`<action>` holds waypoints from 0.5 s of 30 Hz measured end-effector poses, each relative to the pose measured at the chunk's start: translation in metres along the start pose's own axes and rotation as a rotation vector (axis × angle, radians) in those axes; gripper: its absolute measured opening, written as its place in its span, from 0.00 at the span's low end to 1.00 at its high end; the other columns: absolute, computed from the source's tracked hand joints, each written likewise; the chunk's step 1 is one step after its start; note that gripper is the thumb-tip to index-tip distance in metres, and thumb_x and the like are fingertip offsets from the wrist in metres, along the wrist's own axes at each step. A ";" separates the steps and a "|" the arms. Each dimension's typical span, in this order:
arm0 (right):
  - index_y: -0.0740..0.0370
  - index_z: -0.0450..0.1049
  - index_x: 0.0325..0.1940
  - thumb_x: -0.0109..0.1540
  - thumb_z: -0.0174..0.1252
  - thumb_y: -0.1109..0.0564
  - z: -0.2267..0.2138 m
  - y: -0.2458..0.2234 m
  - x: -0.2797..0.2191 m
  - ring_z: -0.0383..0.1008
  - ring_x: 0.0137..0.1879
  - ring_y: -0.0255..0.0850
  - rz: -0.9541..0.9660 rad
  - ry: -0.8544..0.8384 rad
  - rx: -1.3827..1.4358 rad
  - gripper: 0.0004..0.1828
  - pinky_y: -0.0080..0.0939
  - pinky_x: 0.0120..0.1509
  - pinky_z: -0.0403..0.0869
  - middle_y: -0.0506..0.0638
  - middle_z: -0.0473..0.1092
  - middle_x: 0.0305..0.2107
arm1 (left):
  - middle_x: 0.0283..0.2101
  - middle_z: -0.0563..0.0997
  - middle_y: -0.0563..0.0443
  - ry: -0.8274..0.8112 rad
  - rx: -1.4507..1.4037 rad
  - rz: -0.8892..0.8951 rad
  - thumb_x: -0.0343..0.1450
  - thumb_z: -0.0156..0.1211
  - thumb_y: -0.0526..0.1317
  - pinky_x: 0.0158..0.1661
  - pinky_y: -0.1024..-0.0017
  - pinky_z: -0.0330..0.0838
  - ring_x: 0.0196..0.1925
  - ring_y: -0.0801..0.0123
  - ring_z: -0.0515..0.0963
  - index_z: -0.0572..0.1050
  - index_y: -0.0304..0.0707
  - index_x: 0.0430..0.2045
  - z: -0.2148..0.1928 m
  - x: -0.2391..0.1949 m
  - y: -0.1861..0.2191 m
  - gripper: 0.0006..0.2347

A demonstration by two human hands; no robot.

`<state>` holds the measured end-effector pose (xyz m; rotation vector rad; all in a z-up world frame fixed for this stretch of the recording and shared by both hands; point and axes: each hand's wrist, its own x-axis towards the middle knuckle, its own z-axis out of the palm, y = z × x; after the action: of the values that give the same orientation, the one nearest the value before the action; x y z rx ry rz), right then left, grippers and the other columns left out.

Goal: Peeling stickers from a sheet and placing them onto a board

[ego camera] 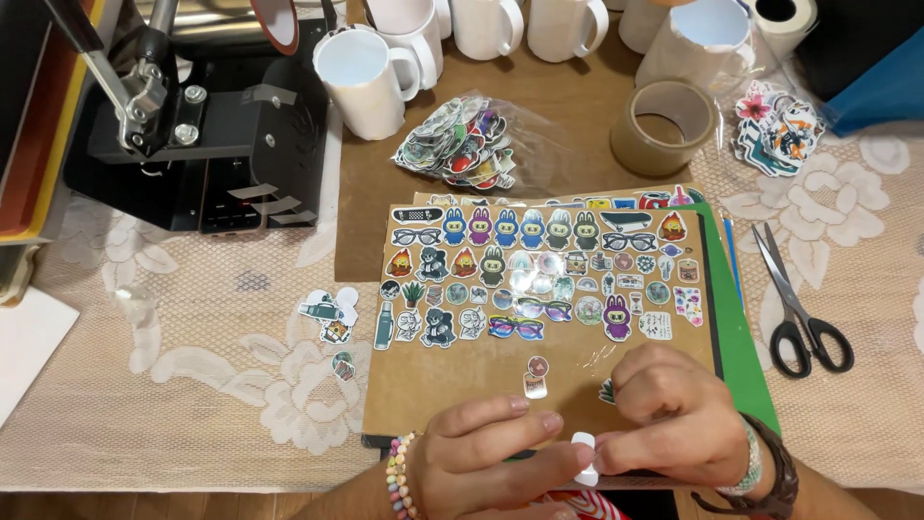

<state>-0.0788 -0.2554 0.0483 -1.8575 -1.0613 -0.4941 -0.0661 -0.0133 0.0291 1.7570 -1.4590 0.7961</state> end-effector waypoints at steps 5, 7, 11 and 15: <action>0.50 0.80 0.31 0.63 0.55 0.51 0.003 0.002 -0.003 0.64 0.31 0.39 -0.006 -0.002 0.010 0.10 0.39 0.38 0.67 0.41 0.59 0.26 | 0.51 0.84 0.59 0.006 -0.158 -0.118 0.77 0.59 0.40 0.56 0.68 0.76 0.54 0.68 0.85 0.75 0.49 0.39 0.005 -0.003 0.005 0.01; 0.51 0.81 0.32 0.64 0.53 0.50 0.005 0.002 -0.005 0.63 0.32 0.38 -0.015 0.002 0.022 0.12 0.38 0.38 0.67 0.41 0.59 0.26 | 0.49 0.84 0.59 0.029 -0.211 -0.250 0.77 0.54 0.37 0.54 0.68 0.76 0.53 0.68 0.84 0.75 0.44 0.31 0.005 0.007 0.010 0.05; 0.51 0.80 0.29 0.63 0.56 0.51 0.020 -0.005 -0.007 0.62 0.32 0.37 -0.001 0.097 0.127 0.11 0.38 0.37 0.67 0.41 0.58 0.26 | 0.41 0.86 0.51 0.264 -0.300 -0.382 0.72 0.67 0.38 0.47 0.67 0.81 0.45 0.63 0.87 0.64 0.38 0.55 0.016 0.006 0.011 0.20; 0.52 0.77 0.24 0.65 0.53 0.49 0.049 -0.014 -0.017 0.62 0.28 0.38 0.060 0.266 0.185 0.17 0.37 0.35 0.67 0.40 0.56 0.23 | 0.38 0.86 0.57 0.310 -0.425 -0.336 0.74 0.67 0.36 0.48 0.67 0.80 0.45 0.64 0.87 0.57 0.39 0.63 0.018 -0.001 0.009 0.26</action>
<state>-0.1041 -0.2186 0.0191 -1.6054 -0.8416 -0.5699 -0.0747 -0.0289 0.0190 1.4259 -1.0023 0.5075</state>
